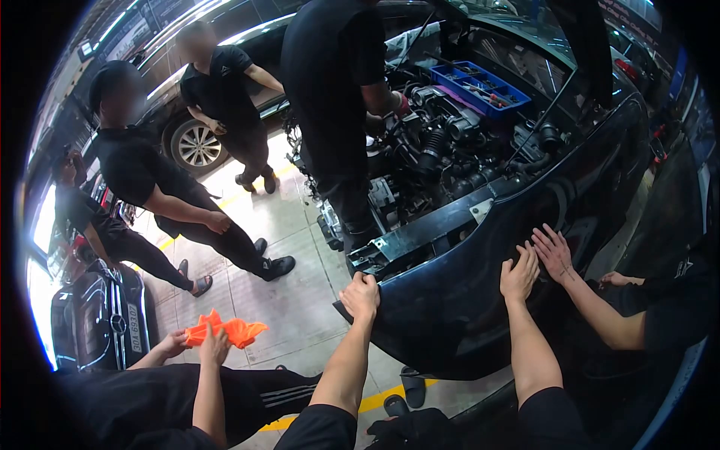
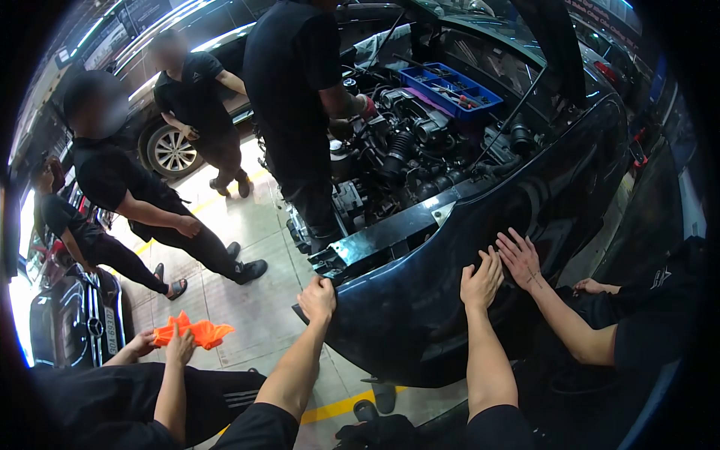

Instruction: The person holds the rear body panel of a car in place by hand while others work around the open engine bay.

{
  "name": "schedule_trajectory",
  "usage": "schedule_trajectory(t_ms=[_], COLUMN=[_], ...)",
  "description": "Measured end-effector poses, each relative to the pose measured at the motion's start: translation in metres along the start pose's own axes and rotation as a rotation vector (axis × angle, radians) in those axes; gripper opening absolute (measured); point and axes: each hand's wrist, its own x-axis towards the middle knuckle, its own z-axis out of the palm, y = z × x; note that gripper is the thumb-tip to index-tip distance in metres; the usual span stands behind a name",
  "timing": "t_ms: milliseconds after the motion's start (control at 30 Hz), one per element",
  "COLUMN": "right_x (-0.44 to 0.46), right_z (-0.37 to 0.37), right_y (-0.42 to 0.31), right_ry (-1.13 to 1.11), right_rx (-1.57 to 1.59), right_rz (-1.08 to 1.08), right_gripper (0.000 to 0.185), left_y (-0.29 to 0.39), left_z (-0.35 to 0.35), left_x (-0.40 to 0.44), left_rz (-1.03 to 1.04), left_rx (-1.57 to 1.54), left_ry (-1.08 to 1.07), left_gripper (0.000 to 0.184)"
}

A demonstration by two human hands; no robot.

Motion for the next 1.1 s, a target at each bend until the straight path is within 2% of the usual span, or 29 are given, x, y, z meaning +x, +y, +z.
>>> schedule_trajectory(t_ms=[533,633,700,733,867,1100], right_x=[0.0,0.001,0.001,0.0,-0.002,-0.002], right_z=[-0.001,-0.004,-0.003,-0.007,0.004,0.003], right_y=[-0.001,-0.003,-0.001,-0.006,0.0,0.0], right_ry=[-0.01,0.02,0.002,-0.006,-0.014,0.014], right_rx=[0.0,0.019,0.023,0.026,0.028,0.0], right_rz=[0.001,-0.017,-0.027,-0.012,0.008,-0.01], right_gripper=[0.039,0.039,0.042,0.043,0.04,0.04], left_y=[0.005,0.004,0.004,0.005,0.005,0.003], left_z=[-0.005,-0.005,-0.011,-0.013,-0.014,-0.009], left_x=[0.0,0.001,0.001,0.0,0.004,0.002], left_rz=[-0.02,-0.032,-0.076,-0.051,-0.087,-0.028], left_rx=[0.012,0.028,0.032,0.059,0.005,-0.034], left_ry=[-0.028,-0.083,-0.202,-0.137,-0.118,-0.056], left_gripper=[0.028,0.031,0.036,0.036,0.032,0.033])
